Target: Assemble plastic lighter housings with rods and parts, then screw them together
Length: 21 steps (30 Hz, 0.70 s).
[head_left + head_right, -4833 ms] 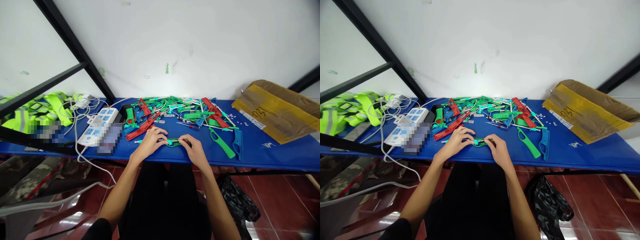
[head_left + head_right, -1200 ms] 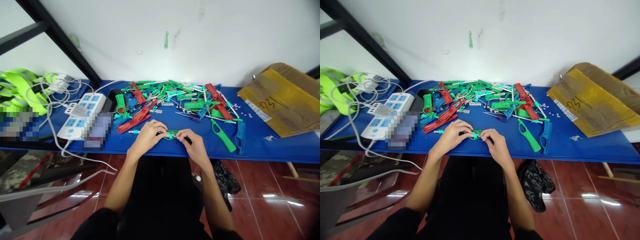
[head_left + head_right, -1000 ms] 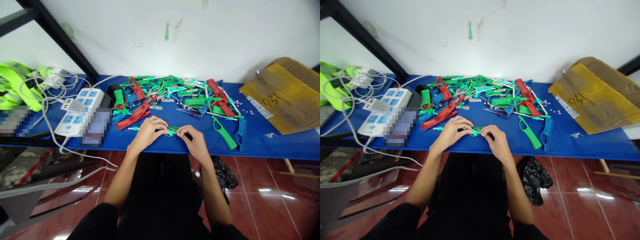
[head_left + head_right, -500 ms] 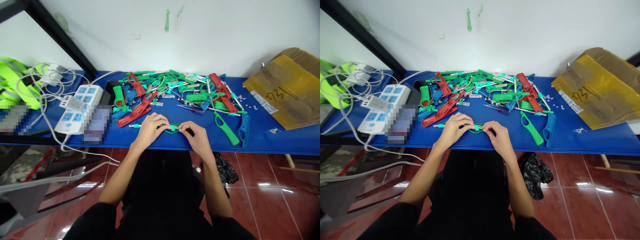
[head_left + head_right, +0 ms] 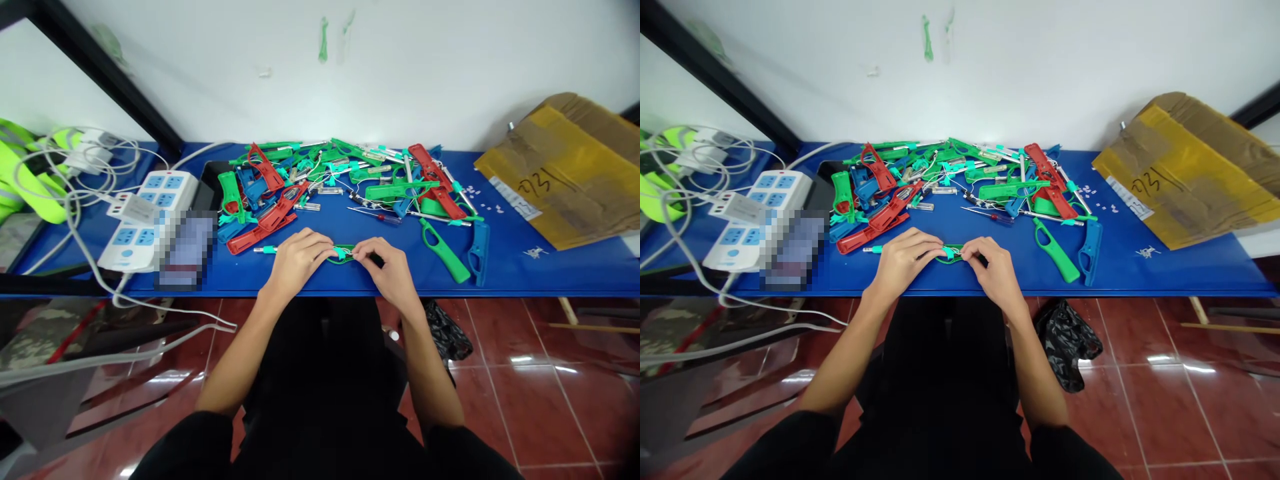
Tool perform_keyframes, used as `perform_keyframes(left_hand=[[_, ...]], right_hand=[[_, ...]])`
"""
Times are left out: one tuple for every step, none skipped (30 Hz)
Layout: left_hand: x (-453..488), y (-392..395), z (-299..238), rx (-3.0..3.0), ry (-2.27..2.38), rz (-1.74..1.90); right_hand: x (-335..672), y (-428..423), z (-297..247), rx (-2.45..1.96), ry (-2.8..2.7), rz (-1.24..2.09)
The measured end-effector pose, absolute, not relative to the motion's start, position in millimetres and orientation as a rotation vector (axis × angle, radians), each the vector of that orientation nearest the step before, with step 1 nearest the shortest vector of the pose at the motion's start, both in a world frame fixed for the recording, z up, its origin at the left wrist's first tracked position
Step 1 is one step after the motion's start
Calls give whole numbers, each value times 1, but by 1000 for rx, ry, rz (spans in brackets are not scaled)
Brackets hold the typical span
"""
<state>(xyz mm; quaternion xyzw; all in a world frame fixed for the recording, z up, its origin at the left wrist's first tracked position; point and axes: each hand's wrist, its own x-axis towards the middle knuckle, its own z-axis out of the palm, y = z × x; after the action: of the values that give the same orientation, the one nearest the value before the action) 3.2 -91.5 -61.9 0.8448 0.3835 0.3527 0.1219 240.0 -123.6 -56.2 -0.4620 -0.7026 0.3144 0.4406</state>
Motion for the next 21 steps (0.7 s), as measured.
perform_keyframes(left_hand=[[3, -91, -62, 2470, 1103, 1039], [3, -91, -62, 2474, 1093, 1041], [3, -91, -62, 2474, 1087, 1041], [2, -90, -61, 2469, 1085, 1039], [3, -90, -61, 2459, 1083, 1038], [3, -89, -60, 2446, 1078, 1037], [3, -88, -59, 2432, 1070, 1038], [3, -87, -59, 2418, 1061, 1040], [3, -86, -59, 2405, 1052, 1045], [3, -85, -59, 2393, 1045, 1049], [3, -85, -59, 2380, 1044, 1055], [3, -84, -59, 2370, 1047, 1057], [2, -84, -59, 2361, 1051, 1055], [2, -84, -60, 2355, 1055, 1050], [2, -84, -60, 2352, 1057, 1046], [2, -84, -60, 2349, 1058, 1046], [1, -85, -60, 2345, 1060, 1049], [2, -85, -59, 2340, 1066, 1051], [2, -85, -59, 2336, 1075, 1052], [2, -85, -59, 2334, 1087, 1051], [2, -85, -59, 2334, 1100, 1048]], right_hand=[[240, -123, -56, -1139, -1749, 781], [240, -123, -55, -1131, -1756, 777], [240, -123, -55, -1123, -1763, 773], [240, -123, -55, -1118, -1766, 771], [240, -123, -55, -1115, -1766, 767], [240, -123, -56, -1116, -1762, 761], [240, -123, -56, -1120, -1756, 753], [240, -124, -57, -1123, -1750, 745], [240, -124, -57, -1127, -1744, 739], [240, -125, -57, -1130, -1740, 737], [240, -125, -58, -1131, -1738, 741], [240, -125, -58, -1130, -1740, 748], [240, -126, -58, -1129, -1747, 754], [240, -126, -58, -1129, -1757, 757], [240, -126, -57, -1126, -1768, 754], [240, -127, -56, -1120, -1778, 747], [239, -127, -56, -1110, -1785, 739], [239, -127, -55, -1096, -1786, 734], [238, -128, -55, -1081, -1784, 736], [238, -128, -54, -1071, -1778, 744], [237, -128, -54, -1065, -1769, 758]])
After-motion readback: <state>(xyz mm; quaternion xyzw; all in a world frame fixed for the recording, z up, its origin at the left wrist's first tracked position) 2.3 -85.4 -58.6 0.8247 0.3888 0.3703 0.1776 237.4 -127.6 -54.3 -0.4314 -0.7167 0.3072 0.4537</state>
